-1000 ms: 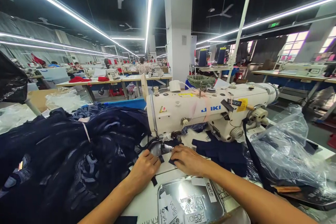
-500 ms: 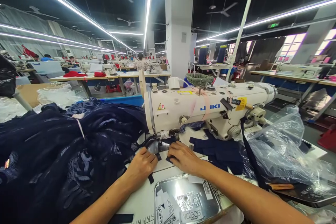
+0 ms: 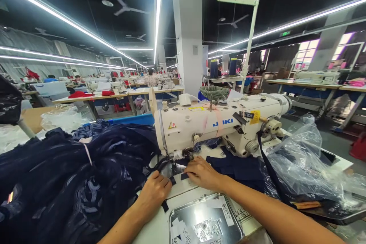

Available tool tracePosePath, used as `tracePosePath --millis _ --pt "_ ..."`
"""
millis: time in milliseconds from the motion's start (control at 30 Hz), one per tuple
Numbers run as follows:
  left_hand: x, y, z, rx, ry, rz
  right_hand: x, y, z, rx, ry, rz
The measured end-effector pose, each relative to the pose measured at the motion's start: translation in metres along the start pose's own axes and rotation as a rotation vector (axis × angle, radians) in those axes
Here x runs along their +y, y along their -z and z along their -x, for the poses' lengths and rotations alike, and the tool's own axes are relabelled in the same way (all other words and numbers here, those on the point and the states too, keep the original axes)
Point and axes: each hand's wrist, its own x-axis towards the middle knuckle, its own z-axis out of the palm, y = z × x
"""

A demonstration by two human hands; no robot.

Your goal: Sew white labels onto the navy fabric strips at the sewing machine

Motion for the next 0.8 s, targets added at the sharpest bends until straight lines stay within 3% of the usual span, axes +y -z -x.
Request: tracePosePath --millis 200,433,600,800 --pt "-0.002 -0.006 0.004 0.024 -0.006 -0.023 -0.007 -0.001 -0.003 0.099 -0.299 -0.402" --pt "-0.005 -0.004 0.001 0.092 -0.020 -0.051 -0.015 0.012 0.003 0.123 -0.367 -0.595" --pt "-0.006 -0.001 -0.001 0.064 -0.007 -0.043 -0.014 0.018 0.004 0.118 -0.410 -0.745" --pt "-0.007 0.001 -0.001 0.100 0.005 -0.027 -0.008 0.027 0.015 0.156 -0.440 -0.774"
